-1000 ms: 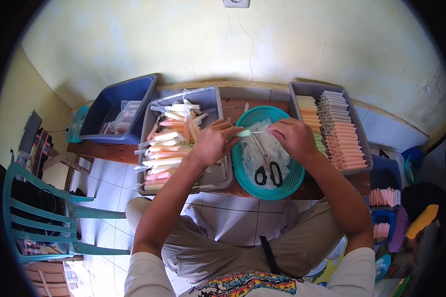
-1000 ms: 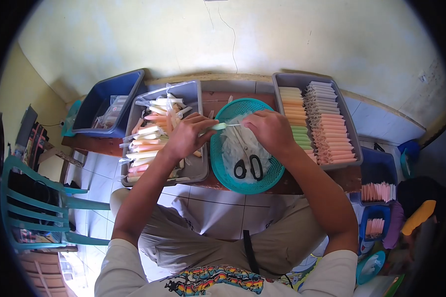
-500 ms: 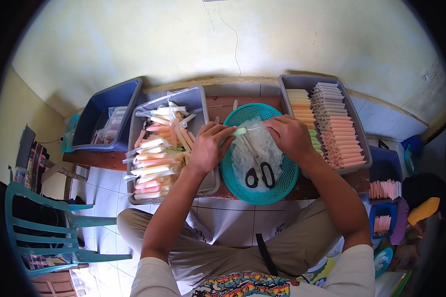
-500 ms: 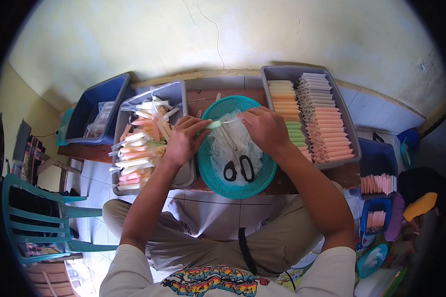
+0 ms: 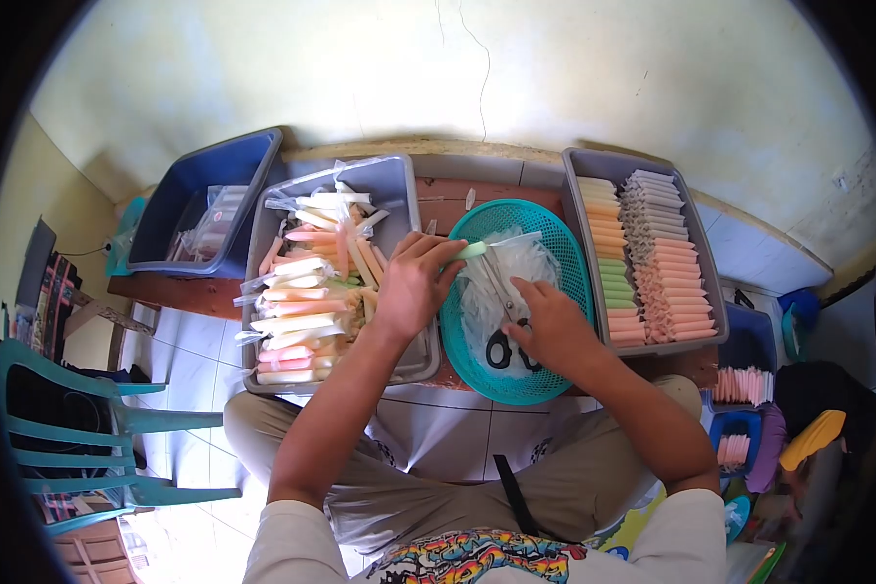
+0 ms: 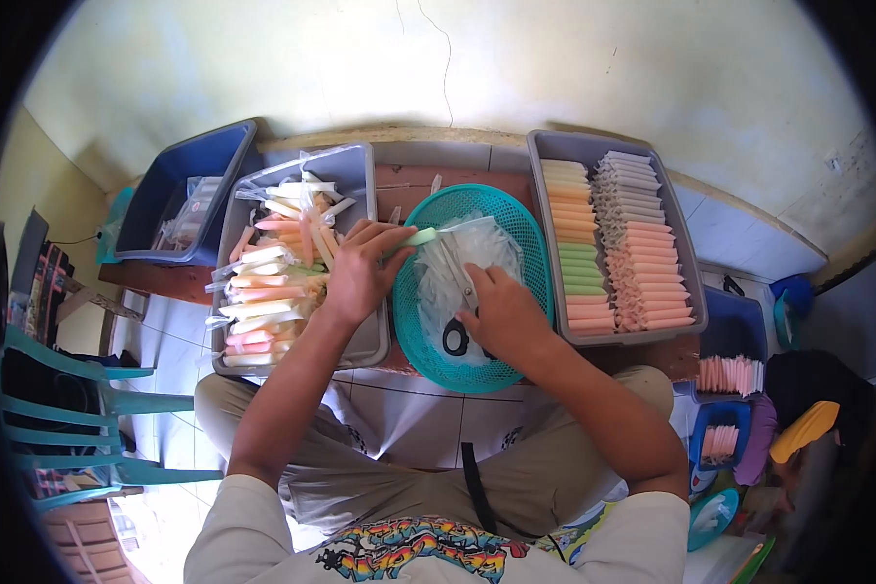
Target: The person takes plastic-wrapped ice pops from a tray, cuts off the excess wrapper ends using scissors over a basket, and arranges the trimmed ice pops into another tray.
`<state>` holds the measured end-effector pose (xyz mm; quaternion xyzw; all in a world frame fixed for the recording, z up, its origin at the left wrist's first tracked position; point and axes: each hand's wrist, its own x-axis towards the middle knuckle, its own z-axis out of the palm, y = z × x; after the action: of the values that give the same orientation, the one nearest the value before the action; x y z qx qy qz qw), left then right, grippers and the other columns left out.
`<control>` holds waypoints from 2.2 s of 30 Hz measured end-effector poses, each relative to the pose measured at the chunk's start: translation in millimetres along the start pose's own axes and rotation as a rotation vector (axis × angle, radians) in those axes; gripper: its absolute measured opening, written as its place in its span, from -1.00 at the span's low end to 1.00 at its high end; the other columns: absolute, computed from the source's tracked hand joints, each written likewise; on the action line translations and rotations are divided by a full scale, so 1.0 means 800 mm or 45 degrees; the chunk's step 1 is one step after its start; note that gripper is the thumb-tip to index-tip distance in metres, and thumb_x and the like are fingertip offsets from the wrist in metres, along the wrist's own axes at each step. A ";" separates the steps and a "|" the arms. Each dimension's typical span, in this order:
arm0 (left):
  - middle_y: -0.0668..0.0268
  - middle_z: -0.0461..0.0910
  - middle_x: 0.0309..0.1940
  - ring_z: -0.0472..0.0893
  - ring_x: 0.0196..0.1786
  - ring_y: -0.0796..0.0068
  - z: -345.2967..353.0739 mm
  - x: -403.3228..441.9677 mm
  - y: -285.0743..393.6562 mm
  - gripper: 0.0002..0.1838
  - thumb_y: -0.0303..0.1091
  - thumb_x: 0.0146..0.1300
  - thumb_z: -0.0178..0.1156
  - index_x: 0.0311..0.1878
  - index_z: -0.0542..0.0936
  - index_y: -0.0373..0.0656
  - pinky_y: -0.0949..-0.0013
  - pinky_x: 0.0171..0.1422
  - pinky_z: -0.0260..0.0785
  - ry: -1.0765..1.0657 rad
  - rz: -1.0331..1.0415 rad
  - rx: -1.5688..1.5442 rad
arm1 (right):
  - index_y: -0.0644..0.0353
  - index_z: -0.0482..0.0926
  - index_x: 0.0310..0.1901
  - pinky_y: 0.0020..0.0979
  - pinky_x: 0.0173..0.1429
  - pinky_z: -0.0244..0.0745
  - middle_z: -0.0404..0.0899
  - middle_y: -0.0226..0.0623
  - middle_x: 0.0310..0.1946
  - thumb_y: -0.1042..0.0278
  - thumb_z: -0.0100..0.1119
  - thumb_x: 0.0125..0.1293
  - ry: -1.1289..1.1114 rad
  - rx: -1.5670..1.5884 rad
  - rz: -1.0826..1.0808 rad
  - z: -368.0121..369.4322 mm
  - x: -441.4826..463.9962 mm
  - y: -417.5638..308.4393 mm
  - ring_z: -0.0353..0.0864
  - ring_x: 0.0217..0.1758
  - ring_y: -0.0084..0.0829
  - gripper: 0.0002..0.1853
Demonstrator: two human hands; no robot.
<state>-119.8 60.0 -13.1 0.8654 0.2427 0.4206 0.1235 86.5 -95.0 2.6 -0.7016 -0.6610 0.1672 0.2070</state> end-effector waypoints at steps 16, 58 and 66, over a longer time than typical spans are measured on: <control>0.22 0.83 -0.08 0.75 0.02 0.09 0.000 -0.003 -0.001 -0.64 -0.52 0.18 0.58 0.07 0.83 -0.13 0.07 0.20 0.64 0.002 -0.031 -0.045 | 0.56 0.10 0.67 0.13 0.32 0.72 0.52 0.37 0.30 0.29 0.51 0.36 -0.271 -0.098 0.153 0.054 0.002 0.006 0.74 0.20 0.41 0.03; 0.22 0.84 -0.05 0.75 -0.01 0.11 -0.009 0.000 0.001 -0.66 -0.49 0.21 0.60 0.08 0.86 -0.13 0.12 0.14 0.63 0.030 -0.090 -0.029 | 0.28 0.23 0.76 -0.10 0.03 0.59 0.57 -0.02 -0.16 -0.09 0.66 0.33 -0.005 0.386 -0.183 -0.002 -0.008 -0.009 0.66 -0.17 -0.08 0.14; 0.24 0.84 -0.07 0.73 -0.02 0.13 -0.009 -0.001 0.001 -0.64 -0.51 0.18 0.60 0.08 0.86 -0.12 0.11 0.14 0.60 0.015 -0.092 -0.038 | 0.30 0.21 0.76 -0.10 0.04 0.58 0.56 -0.01 -0.14 -0.11 0.62 0.37 -0.011 0.373 -0.163 0.002 -0.008 -0.010 0.66 -0.15 -0.06 0.13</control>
<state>-125.5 59.3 -8.8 0.8517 0.2681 0.4245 0.1502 78.4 -100.6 5.2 -0.6196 -0.6738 0.2513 0.3144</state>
